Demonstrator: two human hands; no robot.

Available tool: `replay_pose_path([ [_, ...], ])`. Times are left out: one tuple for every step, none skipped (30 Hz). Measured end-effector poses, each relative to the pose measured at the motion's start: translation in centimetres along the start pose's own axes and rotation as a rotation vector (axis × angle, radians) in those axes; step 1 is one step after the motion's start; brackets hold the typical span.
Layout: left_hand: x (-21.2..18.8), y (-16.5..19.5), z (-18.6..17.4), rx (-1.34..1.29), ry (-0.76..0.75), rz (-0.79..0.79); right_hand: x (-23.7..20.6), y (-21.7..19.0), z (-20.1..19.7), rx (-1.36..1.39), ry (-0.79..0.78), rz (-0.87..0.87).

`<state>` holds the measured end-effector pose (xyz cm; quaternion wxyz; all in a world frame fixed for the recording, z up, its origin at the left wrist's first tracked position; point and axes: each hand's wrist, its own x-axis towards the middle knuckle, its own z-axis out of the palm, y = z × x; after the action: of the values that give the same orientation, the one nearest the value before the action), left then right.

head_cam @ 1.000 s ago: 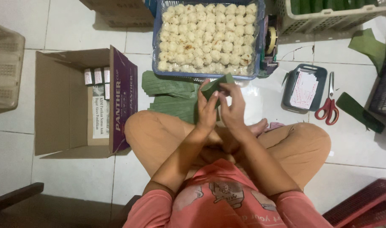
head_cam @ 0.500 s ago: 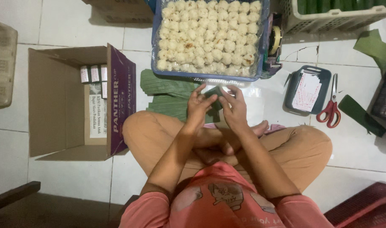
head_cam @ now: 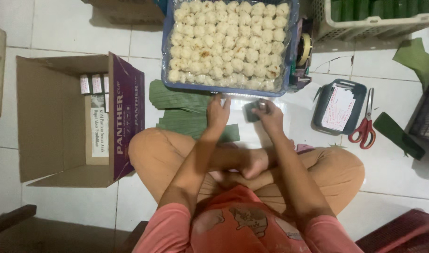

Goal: The person sits on the floor wrapping round white food balls in cut pieces of green leaf, folding the leaf around each item and placing the wrapped items into a cardboard box. They repeatedly take leaf pieces, wrap items one at a time, and set finished wraps into the box.

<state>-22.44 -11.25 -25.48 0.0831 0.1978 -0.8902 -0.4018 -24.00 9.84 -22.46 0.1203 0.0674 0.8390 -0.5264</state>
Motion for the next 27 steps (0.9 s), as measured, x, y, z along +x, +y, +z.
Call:
replay_pose_path([
  [0.9,0.4,0.2,0.136,0.110,0.119,0.7,0.7,0.0,0.070,-0.015,0.025],
  [1.5,0.6,0.4,0.272,0.219,0.240,1.4,1.2,0.2,0.140,-0.028,0.050],
  [1.8,0.7,0.5,0.277,0.135,0.176,1.9,1.7,0.3,0.210,-0.040,0.074],
  [2.2,0.8,0.7,0.282,0.052,0.112,2.2,2.1,0.5,0.241,-0.035,0.065],
  [2.3,0.9,0.8,0.287,-0.031,0.049,2.5,2.3,0.9,0.272,-0.030,0.055],
  [2.4,0.9,1.0,0.259,-0.070,-0.029,2.7,2.5,1.1,0.302,-0.025,0.047],
  [2.3,1.0,1.0,0.231,-0.108,-0.109,2.8,2.6,1.4,0.338,-0.025,0.037],
  [2.3,1.0,1.0,0.202,-0.144,-0.187,2.9,2.6,1.6,0.374,-0.025,0.024],
  [2.2,1.0,0.9,0.192,-0.141,-0.203,3.0,2.6,1.6,0.412,-0.024,0.010],
  [2.1,1.0,0.8,0.184,-0.138,-0.217,3.0,2.6,1.7,0.340,0.001,0.039],
  [2.0,1.1,0.6,0.177,-0.137,-0.234,3.0,2.6,1.7,0.268,0.026,0.071],
  [1.8,1.0,0.3,0.136,-0.146,-0.209,3.0,2.7,1.7,0.196,0.047,0.104],
  [1.5,0.9,0.1,0.094,-0.155,-0.185,3.1,2.9,1.8,0.136,0.048,0.110],
  [1.3,0.8,-0.2,0.053,-0.164,-0.161,3.1,3.0,1.9,0.076,0.049,0.116],
  [1.0,0.6,-0.5,0.013,-0.135,-0.094,3.2,3.2,2.1,0.015,0.051,0.120],
  [0.8,0.4,-0.9,-0.026,-0.106,-0.025,3.2,3.4,2.4,0.021,0.052,0.104],
  [0.7,0.2,-1.2,-0.066,-0.076,0.047,3.3,3.6,2.6,0.030,0.055,0.086],
  [0.4,0.1,-1.4,-0.091,-0.019,0.081,3.5,3.6,2.8,0.038,0.060,0.065],
  [-0.1,-0.1,-1.9,-0.117,0.039,0.115,3.6,3.5,3.0,0.082,0.061,0.049],
  [-0.4,-0.2,-2.4,-0.143,0.096,0.149,3.6,3.3,3.0,0.126,0.062,0.032],
  [-0.5,-0.4,-3.1,-0.316,0.088,0.014,3.5,2.9,2.9,0.169,0.062,0.019],
  [-0.5,-0.8,-4.2,-0.488,0.078,-0.122,3.1,2.5,2.6,0.153,0.076,0.036],
  [-0.4,-1.0,-5.4,-0.660,0.067,-0.258,2.7,1.8,2.1,0.137,0.089,0.050],
  [-0.2,-1.1,-6.6,-0.801,-0.002,-0.318,2.0,0.9,1.7,0.120,0.100,0.066],
  [-0.2,-1.2,-7.7,-0.941,-0.072,-0.383,1.1,-0.1,1.3,0.167,0.108,0.055],
  [-0.3,-1.1,-8.6,-1.080,-0.141,-0.448,0.3,-1.4,1.2,0.214,0.116,0.042],
  [-0.6,-0.7,-9.2,-1.196,-0.227,-0.465,-0.5,-2.9,1.2,0.262,0.127,0.028],
])
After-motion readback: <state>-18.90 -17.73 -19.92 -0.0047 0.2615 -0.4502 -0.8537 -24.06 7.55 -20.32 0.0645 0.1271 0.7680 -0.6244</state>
